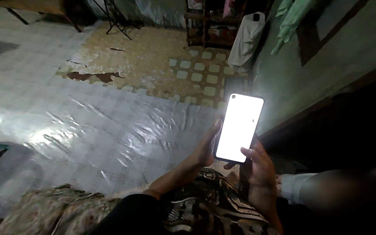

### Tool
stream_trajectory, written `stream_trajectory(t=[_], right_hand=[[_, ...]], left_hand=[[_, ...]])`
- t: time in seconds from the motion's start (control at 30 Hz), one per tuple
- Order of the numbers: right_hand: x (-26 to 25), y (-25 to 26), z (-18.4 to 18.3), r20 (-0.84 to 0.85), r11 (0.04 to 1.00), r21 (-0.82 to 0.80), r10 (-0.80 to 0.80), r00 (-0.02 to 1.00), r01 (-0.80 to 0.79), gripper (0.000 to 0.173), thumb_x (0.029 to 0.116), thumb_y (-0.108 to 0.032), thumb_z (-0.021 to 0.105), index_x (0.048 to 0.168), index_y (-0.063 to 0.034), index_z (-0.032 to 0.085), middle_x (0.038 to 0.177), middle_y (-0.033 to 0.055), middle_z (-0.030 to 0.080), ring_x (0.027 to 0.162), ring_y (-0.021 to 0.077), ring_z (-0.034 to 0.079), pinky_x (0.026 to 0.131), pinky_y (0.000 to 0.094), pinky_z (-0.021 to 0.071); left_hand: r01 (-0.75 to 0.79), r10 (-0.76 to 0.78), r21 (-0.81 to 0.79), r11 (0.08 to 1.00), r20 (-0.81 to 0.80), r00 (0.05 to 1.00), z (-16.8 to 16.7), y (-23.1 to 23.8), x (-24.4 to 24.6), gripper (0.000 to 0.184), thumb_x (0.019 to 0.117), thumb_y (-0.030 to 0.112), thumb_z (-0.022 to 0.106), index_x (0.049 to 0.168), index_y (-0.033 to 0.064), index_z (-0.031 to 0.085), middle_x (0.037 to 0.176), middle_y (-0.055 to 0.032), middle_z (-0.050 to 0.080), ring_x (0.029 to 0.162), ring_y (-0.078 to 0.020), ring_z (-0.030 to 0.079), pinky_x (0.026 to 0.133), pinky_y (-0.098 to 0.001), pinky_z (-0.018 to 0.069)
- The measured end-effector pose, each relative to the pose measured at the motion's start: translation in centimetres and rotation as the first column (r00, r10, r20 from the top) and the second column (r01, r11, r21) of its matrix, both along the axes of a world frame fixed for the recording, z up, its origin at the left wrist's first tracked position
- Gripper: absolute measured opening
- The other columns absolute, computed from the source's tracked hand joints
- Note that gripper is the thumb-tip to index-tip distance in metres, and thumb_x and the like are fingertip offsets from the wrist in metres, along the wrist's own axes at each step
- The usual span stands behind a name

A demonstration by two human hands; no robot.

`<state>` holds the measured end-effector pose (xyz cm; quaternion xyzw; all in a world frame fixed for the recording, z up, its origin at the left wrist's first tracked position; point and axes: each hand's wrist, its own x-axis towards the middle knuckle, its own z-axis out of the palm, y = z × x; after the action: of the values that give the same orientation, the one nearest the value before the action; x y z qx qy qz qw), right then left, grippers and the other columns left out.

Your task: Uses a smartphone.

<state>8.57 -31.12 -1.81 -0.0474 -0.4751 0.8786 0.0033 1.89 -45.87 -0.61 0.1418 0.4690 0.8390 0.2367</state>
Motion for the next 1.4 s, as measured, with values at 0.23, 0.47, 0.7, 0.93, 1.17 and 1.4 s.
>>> stream_trajectory(t=[0.23,0.47,0.7,0.93,1.17,1.4], right_hand=[[-0.4,0.9,-0.9,-0.14,0.997,0.004,0.071,0.988,-0.072,0.059,0.0865,-0.002,0.055,0.142,-0.0133,0.038,0.115,0.004,0.07,0.088,0.0195,0.075,0.066,0.0378,0.0653],[-0.9,0.9,-0.6,-0.135,0.999,0.0,0.054,0.989,-0.054,0.05,0.0937,-0.012,0.059,0.141,-0.0139,0.041,0.115,0.0042,0.071,0.091,0.019,0.075,0.066,0.0365,0.0652],[-1.8,0.7,0.0,-0.013,1.0,-0.015,-0.013,1.0,0.013,0.049,0.0949,-0.019,0.054,0.141,-0.0146,0.041,0.113,0.0053,0.071,0.088,0.0202,0.075,0.06,0.038,0.0646],[-2.4,0.7,-0.1,0.028,1.0,-0.002,-0.024,0.999,0.024,0.057,0.092,-0.02,0.054,0.146,-0.0179,0.038,0.115,0.005,0.07,0.088,0.0207,0.075,0.059,0.0389,0.0641],[-2.0,1.9,-1.1,-0.218,0.977,0.132,0.191,0.957,-0.164,0.092,0.0814,-0.022,0.081,0.155,-0.02,0.025,0.132,-0.0032,0.064,0.105,0.0175,0.071,0.081,0.0399,0.0652],[-2.1,2.1,-1.7,-0.35,0.956,0.151,0.291,0.89,-0.252,0.082,0.0899,-0.001,0.064,0.156,-0.0209,0.021,0.138,-0.0018,0.06,0.116,0.0192,0.067,0.092,0.0423,0.0617]], left_hand=[[0.021,-0.02,0.022,1.0,-0.046,0.999,-0.2,0.3,-0.5,0.069,0.0991,0.062,0.045,0.153,0.0215,0.036,0.132,0.004,0.062,0.114,-0.0071,0.063,0.093,-0.0298,0.0559],[0.043,-0.042,0.026,0.999,-0.056,0.998,-0.3,0.5,-1.3,0.067,0.0985,0.064,0.045,0.151,0.0229,0.039,0.129,0.0032,0.063,0.112,-0.0077,0.064,0.09,-0.0288,0.0566],[0.029,-0.028,0.017,0.999,-0.087,0.996,-0.1,0.6,-2.1,0.063,0.1015,0.06,0.04,0.15,0.021,0.04,0.129,0.0031,0.063,0.111,-0.007,0.064,0.091,-0.0292,0.0564],[-0.001,0.0,-0.015,1.0,-0.099,0.995,0.0,0.5,-2.4,0.065,0.1031,0.058,0.038,0.154,0.0184,0.035,0.137,0.0052,0.058,0.12,-0.0037,0.059,0.099,-0.0269,0.0517],[-0.006,0.006,-0.019,1.0,-0.033,0.999,0.1,0.3,-2.6,0.066,0.1012,0.061,0.04,0.153,0.0199,0.038,0.135,0.0054,0.06,0.117,-0.0048,0.061,0.096,-0.0283,0.0539],[-0.001,0.001,-0.011,1.0,-0.045,0.999,0.2,0.1,-2.3,0.067,0.1012,0.061,0.04,0.154,0.0199,0.036,0.137,0.0048,0.058,0.119,-0.0049,0.06,0.097,-0.0284,0.0532]])
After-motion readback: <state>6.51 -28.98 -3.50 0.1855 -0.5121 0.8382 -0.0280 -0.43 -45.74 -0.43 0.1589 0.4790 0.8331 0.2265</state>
